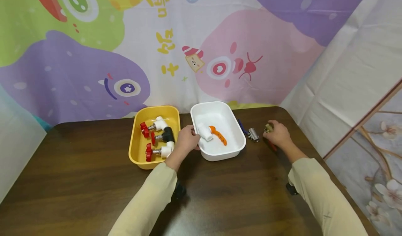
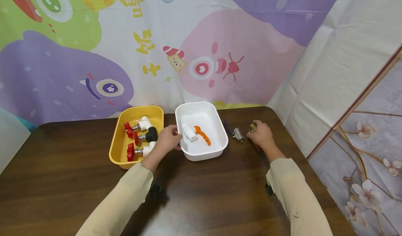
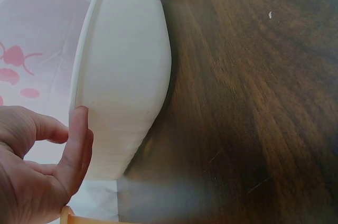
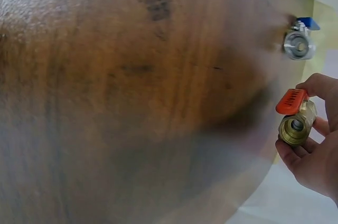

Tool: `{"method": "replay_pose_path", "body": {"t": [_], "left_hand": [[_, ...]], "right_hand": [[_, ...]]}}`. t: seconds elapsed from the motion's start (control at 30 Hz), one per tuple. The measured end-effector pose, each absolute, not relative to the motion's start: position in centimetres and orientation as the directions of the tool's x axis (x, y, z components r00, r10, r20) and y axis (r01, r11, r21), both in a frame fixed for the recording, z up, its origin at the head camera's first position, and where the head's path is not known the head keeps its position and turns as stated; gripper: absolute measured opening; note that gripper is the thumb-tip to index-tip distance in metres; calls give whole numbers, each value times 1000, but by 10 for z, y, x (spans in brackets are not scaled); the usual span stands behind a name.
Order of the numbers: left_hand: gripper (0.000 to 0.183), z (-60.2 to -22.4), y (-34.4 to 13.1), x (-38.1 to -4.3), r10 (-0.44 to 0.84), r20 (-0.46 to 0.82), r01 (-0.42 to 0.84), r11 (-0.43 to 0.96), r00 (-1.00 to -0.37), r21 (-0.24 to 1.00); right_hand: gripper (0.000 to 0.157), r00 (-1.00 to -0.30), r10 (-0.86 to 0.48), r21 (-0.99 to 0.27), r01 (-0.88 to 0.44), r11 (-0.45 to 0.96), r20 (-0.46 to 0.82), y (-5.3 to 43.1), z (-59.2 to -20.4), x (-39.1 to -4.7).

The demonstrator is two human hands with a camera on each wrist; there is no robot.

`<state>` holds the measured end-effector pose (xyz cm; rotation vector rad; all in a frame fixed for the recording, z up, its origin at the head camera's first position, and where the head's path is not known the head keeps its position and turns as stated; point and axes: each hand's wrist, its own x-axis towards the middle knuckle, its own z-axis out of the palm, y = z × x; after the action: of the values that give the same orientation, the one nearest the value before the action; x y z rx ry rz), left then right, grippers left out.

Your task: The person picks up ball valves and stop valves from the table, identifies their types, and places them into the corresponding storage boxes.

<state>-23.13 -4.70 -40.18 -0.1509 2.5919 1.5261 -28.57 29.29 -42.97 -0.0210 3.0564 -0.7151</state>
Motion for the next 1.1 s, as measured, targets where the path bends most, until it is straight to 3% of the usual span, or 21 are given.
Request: {"method": "replay_pose_path", "body": {"t": [0.63,1.1], "left_hand": [[39,-404,-46,-234,-36,-198,-191,483,-979,855],[42,-404,-47,-233,-24,-160,-153,465,-987,872]], "right_hand": [[64,-998,-44,-502,-58,863,38,266,-395,-295],[62,-995,-73,-527,-97,845,66,237,-380,-298]]}}
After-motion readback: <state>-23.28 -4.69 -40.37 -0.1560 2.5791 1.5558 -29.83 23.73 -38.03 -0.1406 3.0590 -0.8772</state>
